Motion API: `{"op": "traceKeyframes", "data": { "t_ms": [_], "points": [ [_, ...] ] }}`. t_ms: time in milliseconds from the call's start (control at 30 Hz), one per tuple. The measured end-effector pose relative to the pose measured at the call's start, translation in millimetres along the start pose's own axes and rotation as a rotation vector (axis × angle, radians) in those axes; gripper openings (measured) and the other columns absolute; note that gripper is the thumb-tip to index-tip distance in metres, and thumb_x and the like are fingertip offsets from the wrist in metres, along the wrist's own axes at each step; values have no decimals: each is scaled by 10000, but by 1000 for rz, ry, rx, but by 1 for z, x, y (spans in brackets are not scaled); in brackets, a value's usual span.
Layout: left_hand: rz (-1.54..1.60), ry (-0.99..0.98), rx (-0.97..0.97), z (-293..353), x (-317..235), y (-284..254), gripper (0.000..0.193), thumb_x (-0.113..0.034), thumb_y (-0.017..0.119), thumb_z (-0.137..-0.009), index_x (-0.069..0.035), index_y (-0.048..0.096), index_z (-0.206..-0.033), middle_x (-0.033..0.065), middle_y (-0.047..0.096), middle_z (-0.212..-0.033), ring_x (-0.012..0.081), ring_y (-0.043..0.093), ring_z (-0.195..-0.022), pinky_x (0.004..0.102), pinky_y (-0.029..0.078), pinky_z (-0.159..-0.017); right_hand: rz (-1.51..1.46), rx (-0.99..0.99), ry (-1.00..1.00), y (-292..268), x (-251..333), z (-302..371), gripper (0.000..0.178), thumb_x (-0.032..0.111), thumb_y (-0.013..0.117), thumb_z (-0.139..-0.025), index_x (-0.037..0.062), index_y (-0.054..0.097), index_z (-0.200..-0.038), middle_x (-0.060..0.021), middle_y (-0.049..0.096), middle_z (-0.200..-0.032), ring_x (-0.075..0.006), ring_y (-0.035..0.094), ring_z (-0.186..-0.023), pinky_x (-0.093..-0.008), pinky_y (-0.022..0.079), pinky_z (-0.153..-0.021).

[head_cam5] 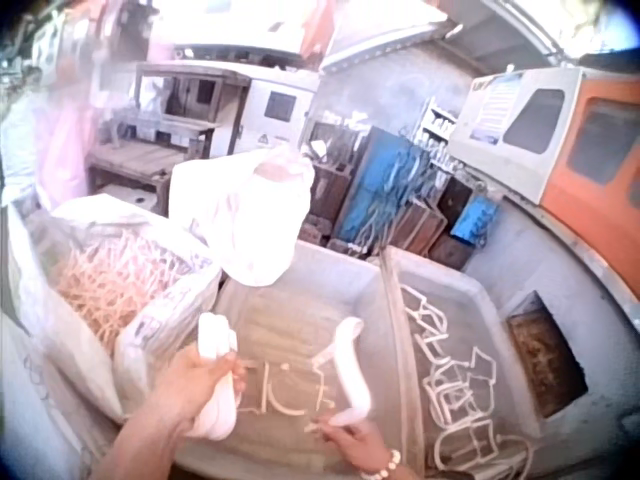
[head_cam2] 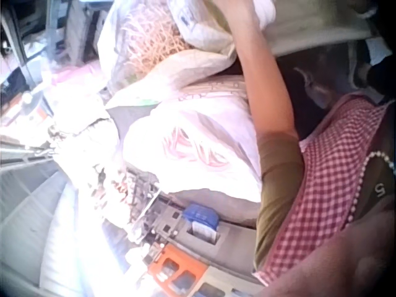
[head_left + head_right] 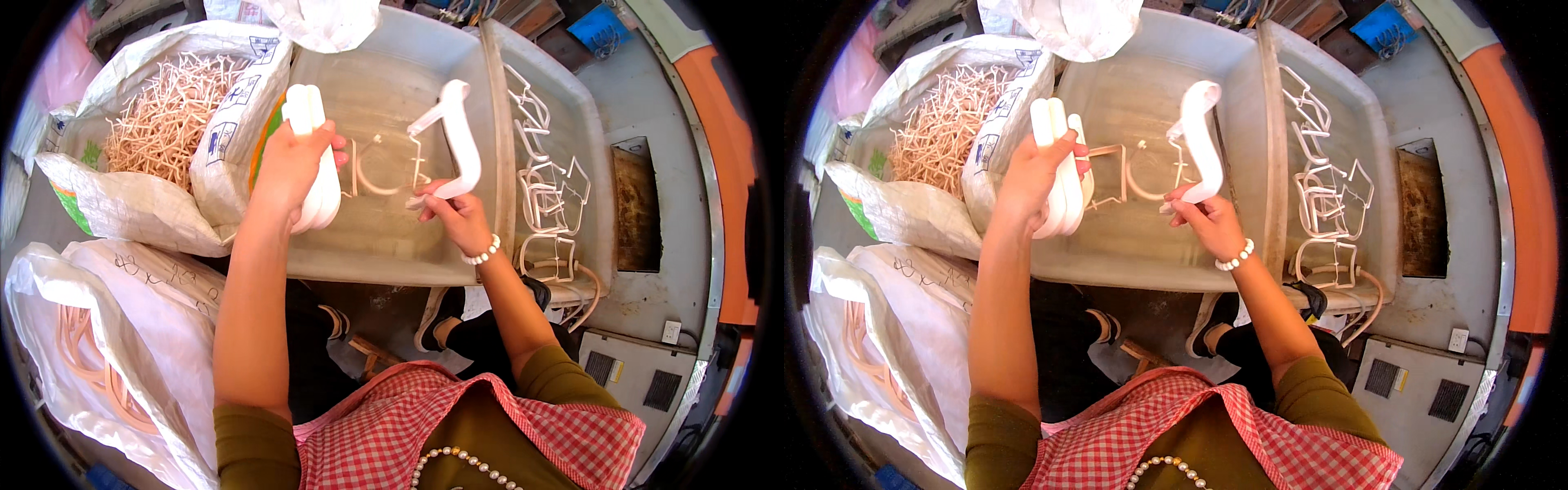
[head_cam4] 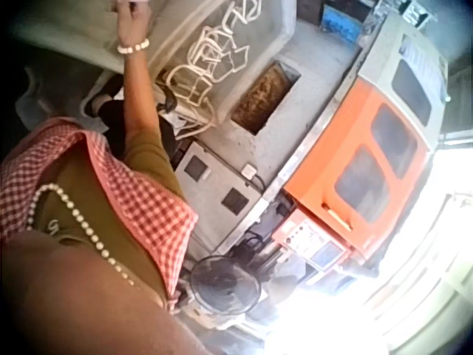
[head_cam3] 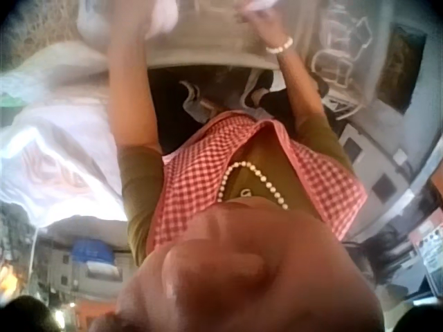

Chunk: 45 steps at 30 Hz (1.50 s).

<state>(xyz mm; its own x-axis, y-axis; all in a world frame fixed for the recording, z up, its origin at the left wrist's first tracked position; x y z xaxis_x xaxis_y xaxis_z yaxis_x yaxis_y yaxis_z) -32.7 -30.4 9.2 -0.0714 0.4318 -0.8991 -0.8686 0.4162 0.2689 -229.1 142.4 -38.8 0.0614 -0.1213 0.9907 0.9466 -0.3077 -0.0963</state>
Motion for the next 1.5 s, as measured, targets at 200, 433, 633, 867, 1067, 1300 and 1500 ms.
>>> {"op": "traceKeyframes", "data": {
  "t_ms": [200,433,633,867,1067,1300,1500],
  "points": [
    [113,-96,160,15,-6,14,262,-212,621,-905,-24,537,-1066,107,654,-900,150,620,-744,300,529,-670,18,-9,-268,-13,78,30,138,11,528,-914,6,589,-1038,-133,623,-1095,-165,619,-774,-288,508,-718],
    [464,-231,344,19,3,28,369,-349,535,-949,-21,545,-1119,105,652,-933,157,619,-736,296,531,-680,557,87,-484,-22,121,47,261,-53,655,-774,55,648,-1012,-127,629,-1174,-245,624,-1025,-329,504,-865],
    [474,-180,546,31,-2,36,505,-462,459,-947,-6,571,-1131,90,647,-924,151,620,-732,282,543,-652,1129,248,-763,-6,99,60,330,-43,633,-688,75,635,-996,-105,591,-1226,-295,600,-1031,-382,494,-869],
    [530,-157,669,56,0,47,349,-144,677,-857,-11,534,-1146,130,637,-1012,198,633,-851,325,539,-768,1188,197,-742,-11,73,65,335,-18,630,-688,65,641,-1012,-104,583,-1226,-302,593,-1009,-391,488,-882],
    [409,-195,588,55,16,44,373,-152,683,-843,-34,516,-1155,99,611,-926,170,588,-785,344,520,-705,1173,152,-753,-10,61,60,398,-50,618,-695,59,635,-1078,-137,542,-1282,-319,583,-1050,-370,494,-880],
    [444,-109,793,63,-2,35,408,-194,715,-821,-39,493,-1126,34,527,-763,143,508,-667,307,457,-617,651,-329,-434,-56,64,26,742,-107,552,-763,124,333,-1434,-211,312,-1462,-346,458,-1261,-353,448,-970],
    [502,-166,925,59,-2,40,452,-207,749,-788,-37,479,-1109,53,533,-746,154,516,-658,318,454,-609,249,211,-85,-44,-14,-7,646,43,619,-855,115,338,-1433,-77,454,-1381,-160,425,-1260,-323,377,-1031]
  ]
}}
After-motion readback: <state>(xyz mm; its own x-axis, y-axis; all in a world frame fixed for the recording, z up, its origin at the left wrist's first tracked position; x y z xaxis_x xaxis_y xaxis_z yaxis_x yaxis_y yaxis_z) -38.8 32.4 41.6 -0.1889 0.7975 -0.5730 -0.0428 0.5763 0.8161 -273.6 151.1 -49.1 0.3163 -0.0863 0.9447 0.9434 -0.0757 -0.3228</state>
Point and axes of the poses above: each hand's wrist, its own z-axis away from the middle knuckle, its own y-axis out of the palm, x = y × z, the point moved 4 cm from there along -z, towards the middle knuckle
